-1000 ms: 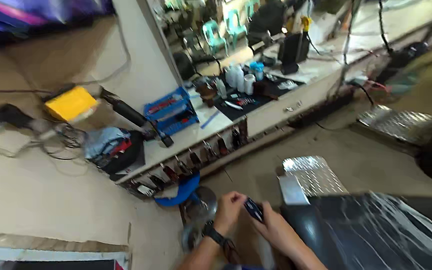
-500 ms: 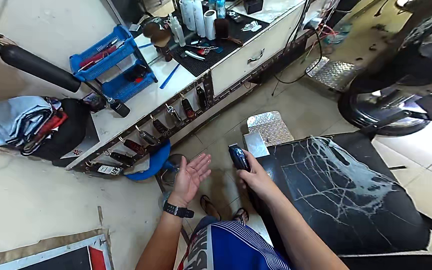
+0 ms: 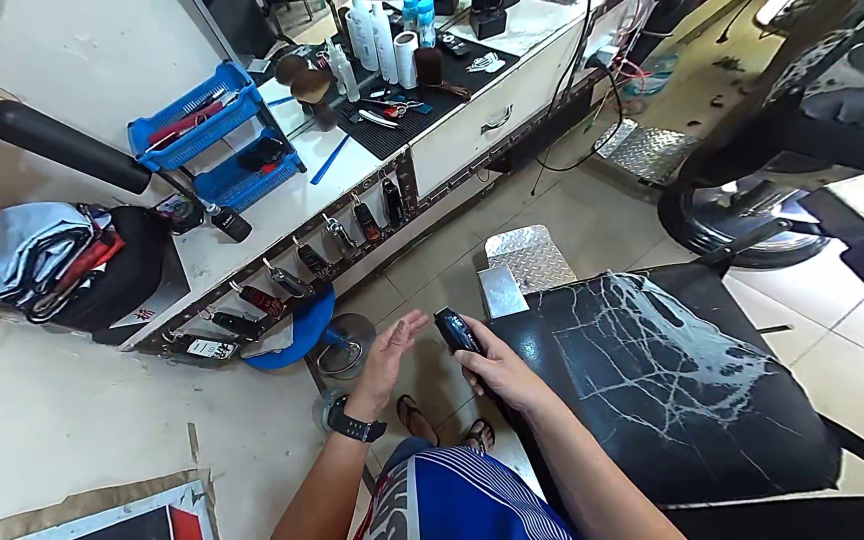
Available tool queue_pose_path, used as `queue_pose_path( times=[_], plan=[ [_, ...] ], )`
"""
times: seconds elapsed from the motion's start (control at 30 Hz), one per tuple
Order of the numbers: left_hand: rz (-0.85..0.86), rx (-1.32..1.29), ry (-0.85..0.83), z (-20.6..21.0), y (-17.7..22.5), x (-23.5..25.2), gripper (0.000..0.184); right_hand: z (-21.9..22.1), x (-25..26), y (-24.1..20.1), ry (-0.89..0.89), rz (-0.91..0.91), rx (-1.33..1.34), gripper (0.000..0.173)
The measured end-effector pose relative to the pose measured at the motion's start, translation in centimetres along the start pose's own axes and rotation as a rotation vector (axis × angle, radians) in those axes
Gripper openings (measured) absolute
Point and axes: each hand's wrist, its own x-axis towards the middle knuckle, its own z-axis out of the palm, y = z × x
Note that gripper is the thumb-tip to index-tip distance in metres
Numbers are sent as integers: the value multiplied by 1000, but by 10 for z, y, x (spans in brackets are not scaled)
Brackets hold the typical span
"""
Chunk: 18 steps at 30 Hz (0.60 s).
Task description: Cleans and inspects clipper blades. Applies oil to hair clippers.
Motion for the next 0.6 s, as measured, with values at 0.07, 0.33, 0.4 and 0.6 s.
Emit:
queue_pose_path(
  times=[0.07, 0.33, 0.4, 0.6],
  plan=[
    [-18, -93, -24, 6, 0, 1, 58, 7, -1, 0, -7, 0, -125, 65],
    [-89, -136, -1, 4, 4, -4, 62, 17, -3, 4, 35, -2, -314, 63],
    [-86, -158, -2, 3, 3, -4, 62, 17, 0, 6, 55, -11, -314, 62],
    [-66, -208, 1, -15, -3, -8, 63, 18, 19, 7, 57, -2, -346, 62]
  ],
)
